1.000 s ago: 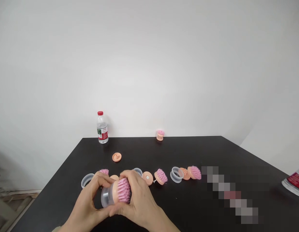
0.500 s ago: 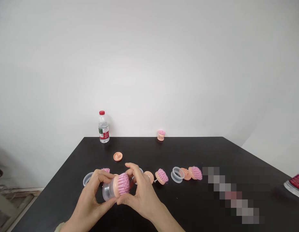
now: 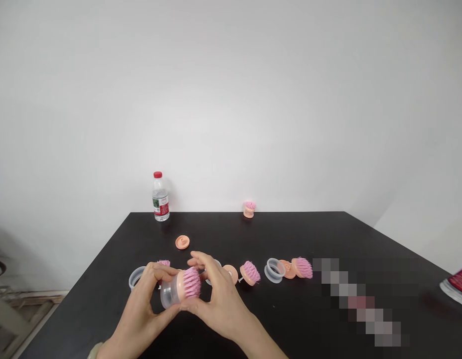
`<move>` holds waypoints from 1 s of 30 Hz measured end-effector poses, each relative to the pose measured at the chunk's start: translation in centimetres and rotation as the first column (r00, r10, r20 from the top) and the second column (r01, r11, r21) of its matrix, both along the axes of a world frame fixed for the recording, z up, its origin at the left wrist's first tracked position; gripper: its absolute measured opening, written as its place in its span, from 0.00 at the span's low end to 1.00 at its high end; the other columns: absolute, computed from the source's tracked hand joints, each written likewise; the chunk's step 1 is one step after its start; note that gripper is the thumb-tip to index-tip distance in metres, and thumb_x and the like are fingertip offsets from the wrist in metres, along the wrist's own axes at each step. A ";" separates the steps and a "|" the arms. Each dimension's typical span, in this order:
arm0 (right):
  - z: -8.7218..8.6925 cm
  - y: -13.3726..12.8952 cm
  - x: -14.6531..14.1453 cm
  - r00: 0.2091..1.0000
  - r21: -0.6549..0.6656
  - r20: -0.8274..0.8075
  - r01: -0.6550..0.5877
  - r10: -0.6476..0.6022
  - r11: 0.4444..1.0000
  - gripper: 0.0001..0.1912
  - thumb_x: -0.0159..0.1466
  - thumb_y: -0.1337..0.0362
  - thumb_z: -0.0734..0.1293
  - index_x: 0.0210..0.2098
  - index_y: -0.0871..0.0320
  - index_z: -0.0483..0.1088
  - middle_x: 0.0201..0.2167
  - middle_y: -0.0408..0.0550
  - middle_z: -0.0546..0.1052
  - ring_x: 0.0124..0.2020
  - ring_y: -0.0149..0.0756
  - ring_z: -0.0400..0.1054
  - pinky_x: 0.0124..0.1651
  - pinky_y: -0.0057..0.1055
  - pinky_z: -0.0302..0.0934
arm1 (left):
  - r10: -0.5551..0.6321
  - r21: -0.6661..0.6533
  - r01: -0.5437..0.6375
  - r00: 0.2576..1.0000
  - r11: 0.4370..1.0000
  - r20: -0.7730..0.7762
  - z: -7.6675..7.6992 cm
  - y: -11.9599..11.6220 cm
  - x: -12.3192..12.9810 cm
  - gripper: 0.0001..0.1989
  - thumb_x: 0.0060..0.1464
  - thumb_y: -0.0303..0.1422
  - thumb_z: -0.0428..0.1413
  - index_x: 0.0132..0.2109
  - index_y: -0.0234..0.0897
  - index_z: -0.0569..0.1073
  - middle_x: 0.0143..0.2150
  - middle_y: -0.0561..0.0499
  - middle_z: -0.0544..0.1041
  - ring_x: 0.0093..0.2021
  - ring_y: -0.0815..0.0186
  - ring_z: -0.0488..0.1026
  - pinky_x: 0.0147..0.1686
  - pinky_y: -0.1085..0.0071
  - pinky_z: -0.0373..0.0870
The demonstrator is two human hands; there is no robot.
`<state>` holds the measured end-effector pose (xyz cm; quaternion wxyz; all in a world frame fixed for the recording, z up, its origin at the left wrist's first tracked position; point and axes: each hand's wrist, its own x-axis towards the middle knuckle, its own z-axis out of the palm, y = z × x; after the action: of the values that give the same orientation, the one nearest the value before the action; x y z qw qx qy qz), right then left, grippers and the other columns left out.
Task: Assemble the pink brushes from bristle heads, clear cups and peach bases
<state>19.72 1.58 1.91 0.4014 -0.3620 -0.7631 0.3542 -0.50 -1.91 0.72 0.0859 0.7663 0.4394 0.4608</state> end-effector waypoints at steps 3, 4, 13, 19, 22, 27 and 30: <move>0.4 -0.3 -0.2 0.999 -0.025 0.032 -0.009 0.010 1.000 0.32 0.57 0.66 0.75 0.59 0.48 0.64 0.51 0.49 0.75 0.52 0.46 0.69 0.57 0.48 0.63 | 0.008 -0.007 -0.008 1.000 1.000 -0.023 -0.2 0.0 -0.1 0.15 0.56 0.32 0.63 0.43 0.44 0.63 0.46 0.50 0.76 0.48 0.58 0.70 0.50 0.56 0.70; 0.4 -0.4 -0.3 1.000 -0.031 0.025 -0.013 0.013 0.999 0.32 0.57 0.66 0.74 0.59 0.48 0.64 0.50 0.48 0.75 0.52 0.46 0.69 0.57 0.48 0.63 | 0.010 -0.001 -0.010 0.999 1.000 -0.041 -0.3 0.0 -0.1 0.15 0.56 0.30 0.62 0.43 0.44 0.63 0.46 0.50 0.76 0.48 0.58 0.70 0.51 0.56 0.70; -0.7 0.2 -1.5 0.999 -0.033 -0.029 0.018 -0.019 0.999 0.28 0.60 0.61 0.71 0.59 0.50 0.63 0.53 0.50 0.72 0.54 0.45 0.68 0.56 0.46 0.65 | 0.107 0.100 -0.097 0.989 0.990 -0.099 -0.2 0.0 -0.3 0.26 0.56 0.20 0.56 0.59 0.45 0.64 0.49 0.47 0.75 0.49 0.55 0.69 0.46 0.59 0.71; 0.9 3.6 -1.9 0.987 0.068 0.112 0.105 -0.112 0.992 0.18 0.64 0.63 0.67 0.54 0.51 0.67 0.54 0.50 0.72 0.44 0.39 0.72 0.48 0.41 0.69 | 0.255 -0.073 -0.246 0.951 0.967 0.176 1.2 0.4 -1.7 0.18 0.59 0.33 0.57 0.56 0.45 0.69 0.51 0.45 0.74 0.49 0.53 0.72 0.46 0.58 0.71; 1.8 6.0 -3.5 0.914 0.193 0.403 -0.032 -0.050 0.981 0.17 0.66 0.68 0.65 0.54 0.50 0.68 0.53 0.49 0.73 0.51 0.41 0.69 0.52 0.39 0.67 | 0.319 -0.242 -0.244 0.882 0.939 0.346 1.4 0.7 -2.2 0.19 0.57 0.38 0.58 0.54 0.43 0.66 0.49 0.46 0.75 0.45 0.55 0.74 0.43 0.60 0.71; 1.2 10.5 -7.4 0.752 0.185 0.659 -0.181 0.015 0.966 0.15 0.67 0.69 0.66 0.53 0.54 0.70 0.48 0.52 0.75 0.49 0.42 0.69 0.52 0.39 0.65 | 0.367 -0.287 -0.264 0.835 0.921 0.411 1.3 1.4 -2.5 0.22 0.53 0.40 0.61 0.52 0.41 0.64 0.47 0.46 0.74 0.44 0.55 0.74 0.43 0.60 0.70; 0.3 12.6 -9.1 0.682 0.141 0.730 -0.225 0.053 0.964 0.14 0.68 0.62 0.67 0.52 0.57 0.70 0.49 0.51 0.75 0.47 0.41 0.71 0.50 0.41 0.67 | 0.382 -0.286 -0.277 0.816 0.917 0.434 1.3 1.6 -2.6 0.24 0.51 0.38 0.62 0.52 0.41 0.64 0.48 0.46 0.73 0.46 0.55 0.74 0.44 0.61 0.70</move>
<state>10.65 14.21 2.20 0.0793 -0.3657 -0.9186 0.1273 -3.09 -0.36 2.07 0.1911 0.5256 0.5767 0.5955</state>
